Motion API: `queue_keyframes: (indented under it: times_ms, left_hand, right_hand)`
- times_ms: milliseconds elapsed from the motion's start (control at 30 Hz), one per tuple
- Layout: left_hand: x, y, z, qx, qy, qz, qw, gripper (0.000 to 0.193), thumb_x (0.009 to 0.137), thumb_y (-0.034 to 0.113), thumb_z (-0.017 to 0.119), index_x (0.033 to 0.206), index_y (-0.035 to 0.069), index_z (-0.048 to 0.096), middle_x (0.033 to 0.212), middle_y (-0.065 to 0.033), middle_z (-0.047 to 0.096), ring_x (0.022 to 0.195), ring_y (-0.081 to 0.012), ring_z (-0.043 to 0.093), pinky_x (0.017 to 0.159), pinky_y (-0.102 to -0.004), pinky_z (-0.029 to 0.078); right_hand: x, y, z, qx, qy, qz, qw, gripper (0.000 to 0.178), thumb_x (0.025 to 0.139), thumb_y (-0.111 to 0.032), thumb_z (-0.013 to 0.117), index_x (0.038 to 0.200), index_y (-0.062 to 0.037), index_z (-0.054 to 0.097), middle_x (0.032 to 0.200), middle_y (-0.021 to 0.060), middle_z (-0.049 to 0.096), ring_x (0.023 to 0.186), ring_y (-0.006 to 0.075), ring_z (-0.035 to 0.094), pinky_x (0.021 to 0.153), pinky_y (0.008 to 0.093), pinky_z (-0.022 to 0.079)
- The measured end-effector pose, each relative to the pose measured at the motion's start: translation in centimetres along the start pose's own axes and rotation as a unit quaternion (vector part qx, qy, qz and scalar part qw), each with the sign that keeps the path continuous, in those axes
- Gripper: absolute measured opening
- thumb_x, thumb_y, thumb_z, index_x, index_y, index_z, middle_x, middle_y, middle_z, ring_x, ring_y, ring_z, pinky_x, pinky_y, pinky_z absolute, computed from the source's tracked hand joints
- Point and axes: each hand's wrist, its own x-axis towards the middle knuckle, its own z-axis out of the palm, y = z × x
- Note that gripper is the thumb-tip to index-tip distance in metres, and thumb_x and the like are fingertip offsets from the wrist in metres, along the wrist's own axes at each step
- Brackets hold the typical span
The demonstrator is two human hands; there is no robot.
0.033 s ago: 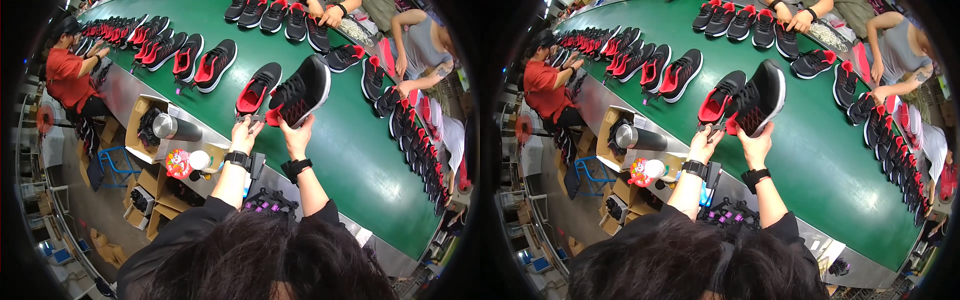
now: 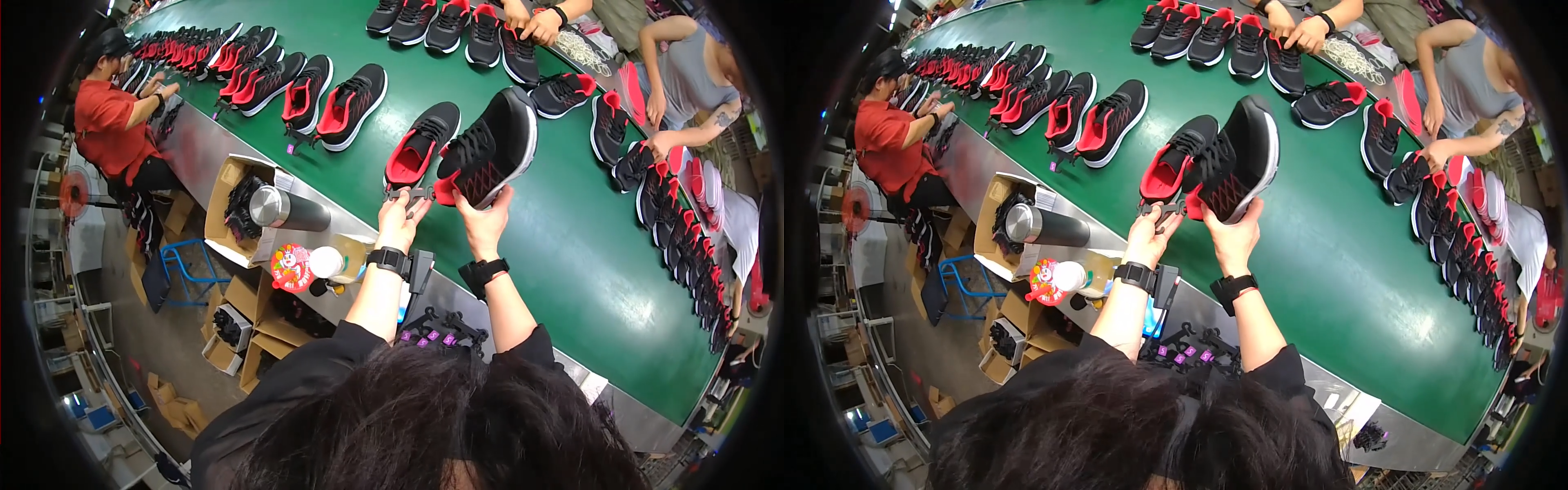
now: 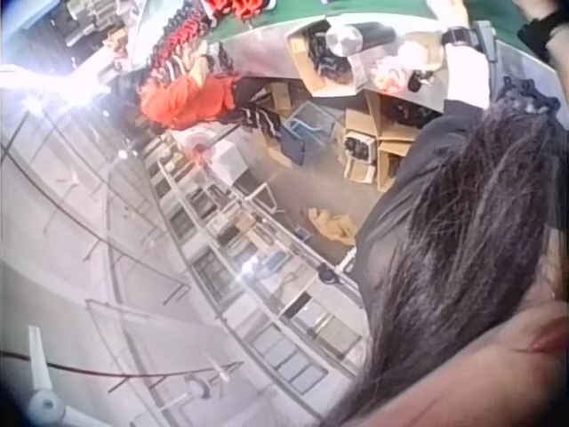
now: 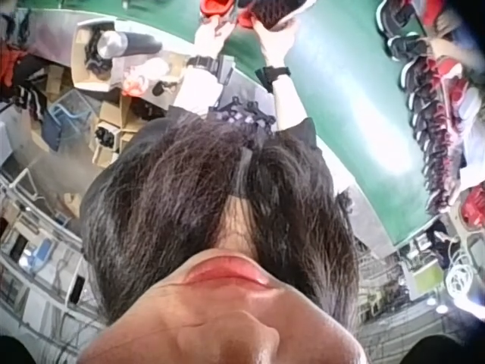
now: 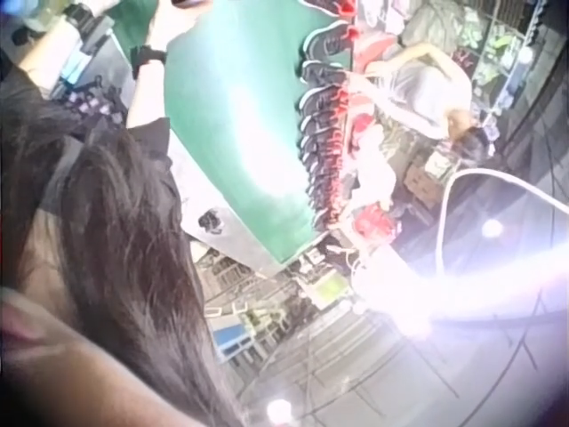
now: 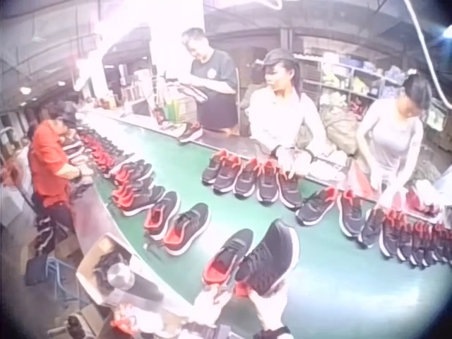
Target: The recorder is inspecting shoes on a conveyor belt, applying tags or labels, and sorting them within a factory setting.
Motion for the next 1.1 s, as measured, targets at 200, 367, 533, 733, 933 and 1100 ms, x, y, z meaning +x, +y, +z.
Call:
queue_keyframes:
  times_ms: [200,367,533,733,933,1100]
  left_hand:
    - [0.1,-0.2,0.8,0.036,0.033,0.033,0.998,0.019,0.095,0.016,0.049,0.109,0.003,0.051,0.107,-0.0143,0.059,0.100,-0.0305,0.059,0.085,-0.0454,0.051]
    - [-0.5,0.1,1.4,0.025,0.043,0.033,0.998,0.018,0.095,0.016,0.050,0.108,0.003,0.052,0.104,-0.0141,0.060,0.098,-0.0300,0.060,0.085,-0.0450,0.052]
    - [-0.6,0.5,1.6,-0.020,0.044,0.050,0.998,0.020,0.093,0.012,0.051,0.109,0.000,0.049,0.110,-0.0178,0.053,0.100,-0.0389,0.057,0.084,-0.0473,0.054]
    - [-0.6,0.6,2.1,-0.010,0.040,0.059,0.997,0.021,0.094,0.011,0.050,0.107,-0.004,0.048,0.107,-0.0206,0.052,0.098,-0.0389,0.058,0.082,-0.0472,0.056]
    - [-0.1,2.5,1.6,-0.029,0.090,0.066,0.993,0.020,0.090,0.009,0.055,0.104,-0.005,0.049,0.093,-0.0183,0.058,0.080,-0.0314,0.063,0.068,-0.0431,0.059]
    - [-0.4,2.3,1.7,0.003,0.143,0.143,0.979,0.035,0.085,0.003,0.060,0.112,0.000,0.037,0.094,-0.0172,0.054,0.060,-0.0284,0.065,0.054,-0.0355,0.059]
  right_hand:
    - [0.1,-0.9,0.1,0.034,-0.023,-0.028,0.999,0.063,0.063,-0.027,0.082,0.107,-0.0025,0.044,0.096,0.0095,0.062,0.084,0.0174,0.058,0.077,0.0309,0.046]
    - [0.3,-1.1,0.7,0.002,-0.015,-0.029,0.999,0.061,0.064,-0.027,0.082,0.106,-0.0030,0.044,0.093,0.0085,0.061,0.081,0.0169,0.057,0.075,0.0304,0.046]
    - [0.9,-0.6,1.3,0.022,-0.012,-0.019,0.999,0.061,0.065,-0.026,0.082,0.107,-0.0021,0.044,0.094,0.0086,0.060,0.082,0.0165,0.057,0.076,0.0303,0.046]
    - [2.9,2.1,3.2,0.048,-0.007,-0.018,0.999,0.062,0.068,-0.018,0.081,0.111,-0.0018,0.040,0.102,0.0101,0.058,0.088,0.0179,0.058,0.070,0.0321,0.052]
    - [4.9,1.7,4.4,0.279,-0.085,0.120,0.949,0.081,0.072,-0.009,0.077,0.137,-0.0043,0.029,0.115,0.0140,0.054,0.091,0.0228,0.060,0.058,0.0323,0.058]
    - [6.5,5.5,4.0,-0.031,-0.162,0.097,0.982,0.073,0.076,-0.023,0.073,0.136,-0.0004,0.039,0.125,0.0156,0.053,0.097,0.0177,0.058,0.090,0.0315,0.044]
